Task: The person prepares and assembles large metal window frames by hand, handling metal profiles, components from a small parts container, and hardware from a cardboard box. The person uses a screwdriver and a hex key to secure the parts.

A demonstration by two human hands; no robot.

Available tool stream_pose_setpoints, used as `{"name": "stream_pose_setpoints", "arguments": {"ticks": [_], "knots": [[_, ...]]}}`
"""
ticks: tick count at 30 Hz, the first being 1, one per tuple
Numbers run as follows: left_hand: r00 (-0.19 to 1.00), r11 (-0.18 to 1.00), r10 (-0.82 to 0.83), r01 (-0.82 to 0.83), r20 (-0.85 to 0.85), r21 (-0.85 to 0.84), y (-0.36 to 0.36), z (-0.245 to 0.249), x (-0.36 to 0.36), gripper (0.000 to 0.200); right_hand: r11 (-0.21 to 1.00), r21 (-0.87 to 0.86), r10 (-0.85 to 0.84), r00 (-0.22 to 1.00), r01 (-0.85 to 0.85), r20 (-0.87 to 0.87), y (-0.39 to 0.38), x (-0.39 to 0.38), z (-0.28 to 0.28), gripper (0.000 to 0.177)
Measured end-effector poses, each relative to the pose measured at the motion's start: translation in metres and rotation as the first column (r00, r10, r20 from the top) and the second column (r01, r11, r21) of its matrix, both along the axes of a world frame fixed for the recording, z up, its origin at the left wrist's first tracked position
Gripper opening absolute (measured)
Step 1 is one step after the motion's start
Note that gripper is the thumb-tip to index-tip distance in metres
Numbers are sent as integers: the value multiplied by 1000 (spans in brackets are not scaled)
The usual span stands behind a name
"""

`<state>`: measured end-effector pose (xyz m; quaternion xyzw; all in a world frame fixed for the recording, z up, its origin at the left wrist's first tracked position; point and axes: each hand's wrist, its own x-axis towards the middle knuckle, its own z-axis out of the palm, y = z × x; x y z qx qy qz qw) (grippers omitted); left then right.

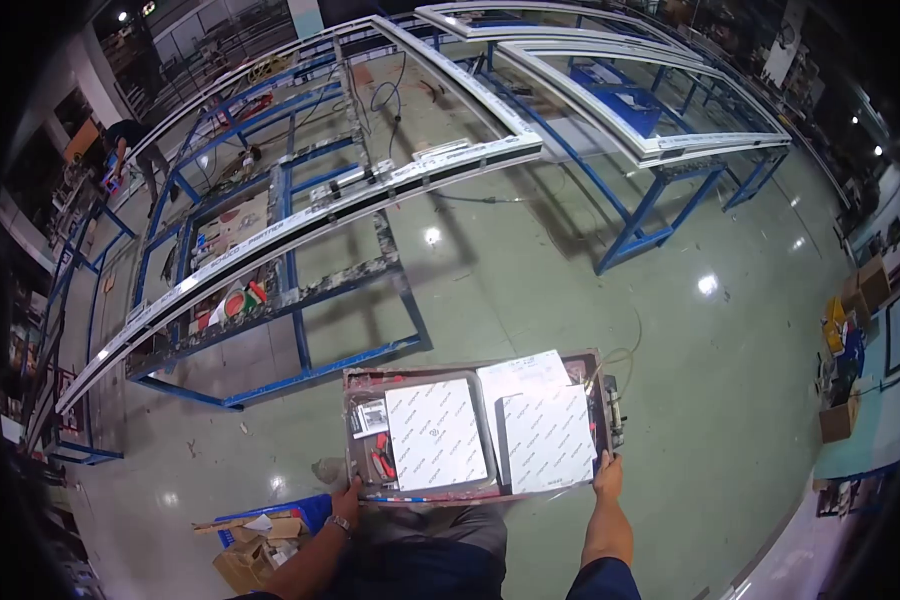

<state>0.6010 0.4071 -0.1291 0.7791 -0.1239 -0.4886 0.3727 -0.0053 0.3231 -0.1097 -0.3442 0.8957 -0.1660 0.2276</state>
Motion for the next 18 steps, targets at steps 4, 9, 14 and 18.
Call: {"name": "stream_pose_setpoints", "arguments": {"ticks": [4,9,14,18], "knots": [[999,999,-34,34,-2,2,-4,-20,5,69,1000,-1,-21,999,21,-47,8,0,-9,56],[998,997,-70,70,-2,-13,-39,-72,10,66,995,-72,-73,991,65,-112,9,1,-29,56],[871,879,-458,474,179,-60,-143,-24,-11,56,968,-147,-222,969,205,-109,15,-9,-57,59],[975,978,-172,152,-141,-145,-235,-53,-29,55,935,-143,-337,938,324,-84,19,-5,-53,60]]}}
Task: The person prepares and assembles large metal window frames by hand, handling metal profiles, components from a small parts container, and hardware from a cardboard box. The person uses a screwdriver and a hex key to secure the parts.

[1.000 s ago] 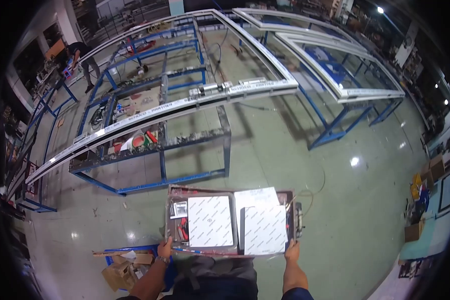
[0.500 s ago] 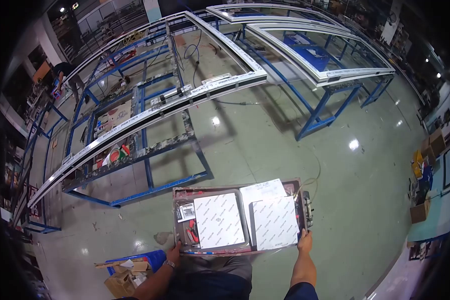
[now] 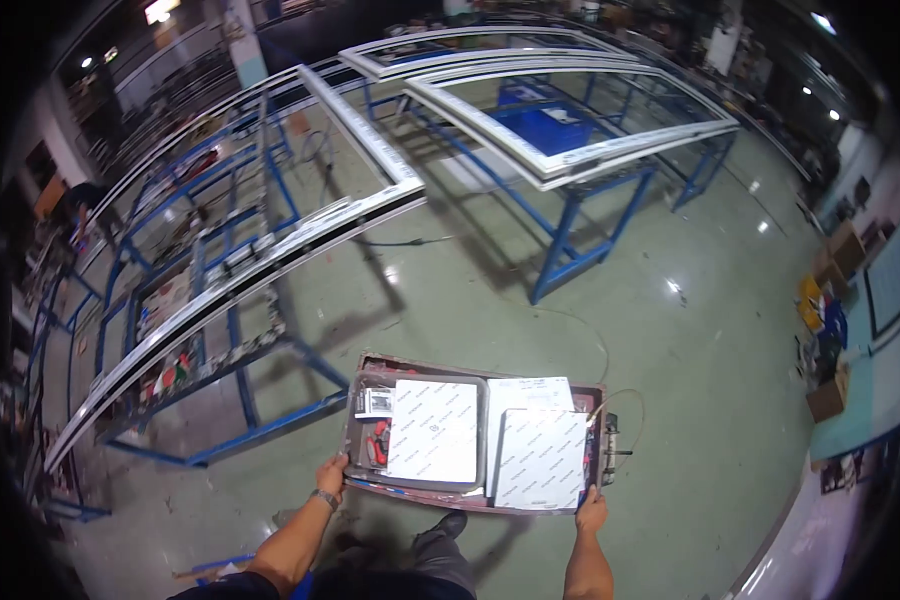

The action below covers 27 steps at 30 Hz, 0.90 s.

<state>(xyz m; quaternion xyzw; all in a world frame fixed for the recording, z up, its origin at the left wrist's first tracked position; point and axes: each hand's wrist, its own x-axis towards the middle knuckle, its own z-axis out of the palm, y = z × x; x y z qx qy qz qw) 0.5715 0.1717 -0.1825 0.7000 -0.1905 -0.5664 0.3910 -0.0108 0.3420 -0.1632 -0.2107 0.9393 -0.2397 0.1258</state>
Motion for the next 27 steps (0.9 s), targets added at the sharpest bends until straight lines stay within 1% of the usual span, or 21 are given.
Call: {"name": "stream_pose_setpoints", "arguments": {"ticks": [2,3,4,6,8,9,10,12,13,15,16,17,18,19,20,21,22,23,24,26,27], "knots": [[997,999,13,-16,81,33,-42,12,-35,60,998,39,-42,999,42,3,2,-12,7,60],[987,999,27,-34,156,39,-60,26,-46,64,999,31,-46,994,43,99,2,-13,15,59],[989,997,72,-71,131,-18,-76,37,-58,68,997,13,-71,976,70,204,8,-22,-3,58],[984,981,160,-150,73,-126,-100,52,-83,78,997,-7,-73,981,76,179,11,-6,11,58],[959,960,221,-182,176,-211,-116,34,-101,75,988,-150,-11,979,43,205,28,-23,-42,54],[940,944,259,-199,221,-263,-123,15,-106,73,984,-141,-51,936,106,349,21,-11,-19,53],[966,941,203,-147,160,-305,-122,0,-119,71,979,-124,-83,869,164,488,10,10,11,51],[996,915,83,-59,43,-399,-124,-17,-146,66,958,-183,-80,816,222,573,2,30,21,48],[987,912,161,-148,2,-381,-130,-10,-159,56,955,-186,-87,819,231,568,-1,42,26,47],[971,921,174,-220,-166,-323,-147,20,-166,52,946,-181,-115,800,269,588,-9,43,29,45],[951,922,193,-261,-244,-288,-158,26,-164,50,939,-169,-134,772,299,621,-9,45,11,45],[951,931,212,-266,-224,-251,-168,24,-162,44,950,-166,-92,748,263,658,-11,49,12,43],[969,919,190,-233,-160,-319,-179,14,-158,45,942,-162,-100,708,293,699,-16,54,16,42],[958,933,236,-270,-163,-236,-186,37,-164,44,938,-149,-106,666,314,739,-24,63,30,42],[982,948,190,-189,-23,-254,-203,9,-152,47,935,-125,-115,620,331,776,-31,74,41,41],[974,930,223,-228,-51,-288,-220,13,-154,47,939,-115,-111,602,324,791,-33,82,36,41],[983,951,182,-168,31,-261,-238,-10,-145,50,941,-106,-110,585,322,803,-36,85,37,41],[985,940,170,-159,8,-302,-253,23,-154,49,936,-109,-110,572,334,813,-45,92,33,41],[974,926,203,-225,-103,-303,-273,28,-156,48,917,-96,-141,540,386,830,-54,103,32,42],[985,939,122,-153,-119,-307,-311,52,-152,48,927,-92,-120,523,363,844,-84,132,52,43],[985,944,103,-141,-137,-298,-325,60,-151,48,938,-91,-93,495,334,864,-87,129,42,44]]}}
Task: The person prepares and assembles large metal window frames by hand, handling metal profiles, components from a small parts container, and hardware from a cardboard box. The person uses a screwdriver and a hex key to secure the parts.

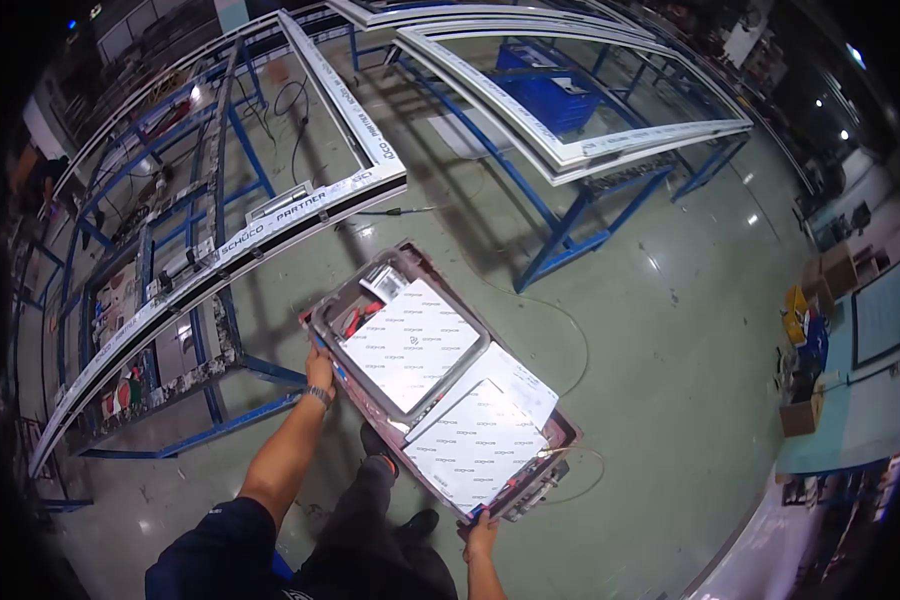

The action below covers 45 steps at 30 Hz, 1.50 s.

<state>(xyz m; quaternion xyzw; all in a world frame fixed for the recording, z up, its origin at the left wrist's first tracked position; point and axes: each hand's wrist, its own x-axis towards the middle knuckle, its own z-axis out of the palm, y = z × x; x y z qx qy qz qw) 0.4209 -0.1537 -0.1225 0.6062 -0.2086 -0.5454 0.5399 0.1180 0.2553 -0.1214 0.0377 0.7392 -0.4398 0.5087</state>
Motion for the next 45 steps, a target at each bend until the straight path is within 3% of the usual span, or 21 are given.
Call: {"name": "stream_pose_setpoints", "arguments": {"ticks": [2,5,6,9,11,13,15,16,18,19,21,24,26,29,31,33,35,38,41,42,45], "knots": [[998,999,-39,40,-40,23,-31,5,7,48,1000,-19,-9,998,10,66,-27,23,7,44],[996,990,-72,65,-57,-122,-71,13,16,50,1000,4,-20,986,20,166,-67,54,22,46],[998,986,-61,66,35,-154,-84,-13,25,55,1000,-3,23,984,-22,174,-80,65,20,45],[962,986,-57,96,266,-136,-75,-12,18,58,986,47,149,971,-161,188,-136,95,30,43],[875,994,-108,109,472,26,-40,17,-1,61,957,83,258,946,-278,199,-177,106,57,50],[875,992,-128,123,467,40,-2,39,-18,69,891,102,417,886,-443,204,-207,113,51,59],[845,965,-154,17,512,262,41,52,-35,76,635,-35,773,634,-772,17,-254,113,46,73],[857,964,-152,20,492,264,50,55,-36,80,415,27,910,413,-910,-41,-273,101,62,79],[880,960,-155,27,448,279,68,54,-42,87,281,19,939,271,-959,-209,-306,90,91,71],[818,928,-239,33,523,371,68,45,-43,97,368,-79,903,377,-926,-208,-313,82,88,62],[790,952,-248,93,561,290,54,49,-38,107,540,-177,809,565,-823,-163,-317,57,58,45],[718,952,-191,-32,670,305,47,28,-47,111,703,-209,674,731,-680,-110,-299,-6,73,38],[751,949,-124,-101,648,299,42,25,-61,112,805,-177,563,823,-566,-71,-277,-55,62,35],[795,939,-72,-150,603,311,41,16,-97,112,866,17,500,866,-500,23,-233,-142,51,31],[795,936,-64,-162,603,312,29,14,-128,111,924,-96,375,926,-369,45,-199,-207,19,32],[765,932,-106,-147,636,332,18,19,-146,110,950,1,313,949,-314,20,-204,-267,62,35],[690,944,-176,-84,702,320,-1,37,-163,106,929,33,367,912,-367,-185,-209,-334,78,39],[657,957,-162,-77,737,280,-32,46,-171,106,988,-55,129,959,-147,-252,-225,-408,104,41],[590,974,-151,-50,793,223,-61,70,-185,103,995,-57,58,944,-81,-326,-234,-458,96,46],[495,986,-119,-41,861,160,-68,75,-191,95,995,-64,51,946,-75,-321,-237,-463,90,45],[542,995,-81,88,836,39,-85,138,-220,86,993,-70,76,959,-98,-272,-255,-458,75,43]]}}
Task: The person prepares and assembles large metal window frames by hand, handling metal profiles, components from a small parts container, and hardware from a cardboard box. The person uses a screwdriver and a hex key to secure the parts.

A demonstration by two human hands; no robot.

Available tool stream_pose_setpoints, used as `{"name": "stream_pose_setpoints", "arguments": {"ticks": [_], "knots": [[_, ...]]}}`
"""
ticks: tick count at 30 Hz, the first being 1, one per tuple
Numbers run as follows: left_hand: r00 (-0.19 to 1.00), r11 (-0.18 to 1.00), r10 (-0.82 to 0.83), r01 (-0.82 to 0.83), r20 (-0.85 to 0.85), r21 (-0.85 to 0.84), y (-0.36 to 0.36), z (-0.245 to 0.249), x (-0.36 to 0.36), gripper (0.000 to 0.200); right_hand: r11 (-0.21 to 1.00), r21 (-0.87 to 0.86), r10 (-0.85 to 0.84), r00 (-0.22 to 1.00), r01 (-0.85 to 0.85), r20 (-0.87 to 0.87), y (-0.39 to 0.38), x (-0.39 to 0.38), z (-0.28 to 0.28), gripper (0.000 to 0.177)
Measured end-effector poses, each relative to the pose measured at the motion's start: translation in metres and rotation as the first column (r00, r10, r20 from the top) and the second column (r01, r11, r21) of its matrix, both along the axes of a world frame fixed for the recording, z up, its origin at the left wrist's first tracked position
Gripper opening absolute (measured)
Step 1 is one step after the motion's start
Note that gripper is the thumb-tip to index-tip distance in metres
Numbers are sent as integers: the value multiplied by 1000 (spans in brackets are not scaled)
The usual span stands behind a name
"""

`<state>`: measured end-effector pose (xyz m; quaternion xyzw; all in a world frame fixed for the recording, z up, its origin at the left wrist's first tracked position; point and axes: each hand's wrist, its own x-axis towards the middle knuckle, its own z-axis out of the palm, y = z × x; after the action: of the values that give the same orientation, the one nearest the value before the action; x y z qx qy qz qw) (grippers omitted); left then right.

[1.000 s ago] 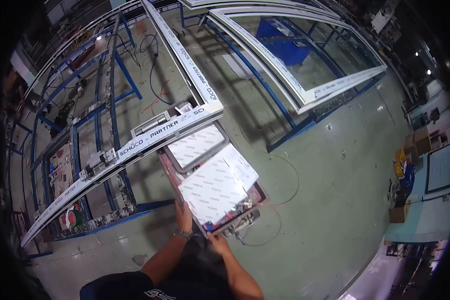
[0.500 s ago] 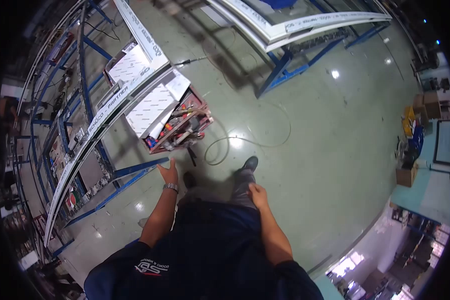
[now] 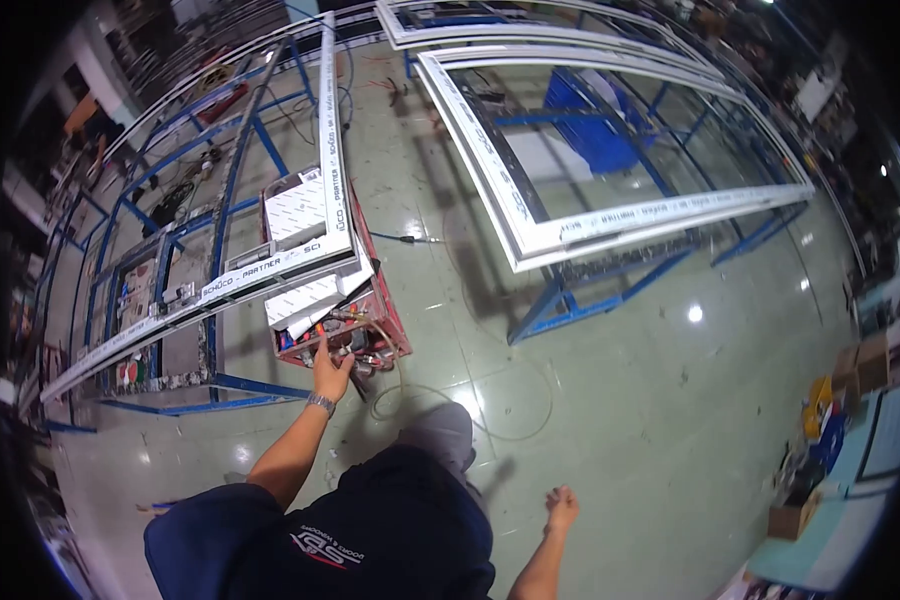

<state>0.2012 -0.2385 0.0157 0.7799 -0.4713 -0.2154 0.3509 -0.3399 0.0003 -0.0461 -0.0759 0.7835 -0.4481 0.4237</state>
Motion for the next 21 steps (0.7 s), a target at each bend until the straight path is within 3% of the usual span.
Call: {"name": "stream_pose_setpoints", "arguments": {"ticks": [1,6,8,11,14,15,17,19,21], "knots": [[997,1000,1,-3,-77,-23,-6,35,-14,75,999,-3,53,998,-53,37,-5,8,-6,42],[993,957,-33,63,111,-282,-86,130,-28,61,941,-13,339,936,-339,91,-53,66,29,42],[976,910,-10,99,219,-402,-138,136,-12,60,912,-2,410,911,-411,38,-84,75,54,43],[917,941,35,104,397,-323,-219,128,19,64,864,-10,497,855,-504,-149,-144,71,82,42],[885,987,78,-4,460,-159,-297,103,49,80,787,63,501,575,-614,-646,-242,74,137,39],[873,992,85,-30,480,-121,-323,96,57,85,778,39,454,517,-628,-725,-285,86,158,39],[866,996,70,-85,494,7,-368,86,68,97,748,20,359,379,-664,-853,-385,115,201,41],[863,989,60,-121,501,90,-401,79,80,99,631,-15,339,293,-776,-894,-482,150,217,54],[872,981,39,-127,488,147,-419,77,83,99,515,177,432,75,-839,-899,-559,180,218,71]]}}
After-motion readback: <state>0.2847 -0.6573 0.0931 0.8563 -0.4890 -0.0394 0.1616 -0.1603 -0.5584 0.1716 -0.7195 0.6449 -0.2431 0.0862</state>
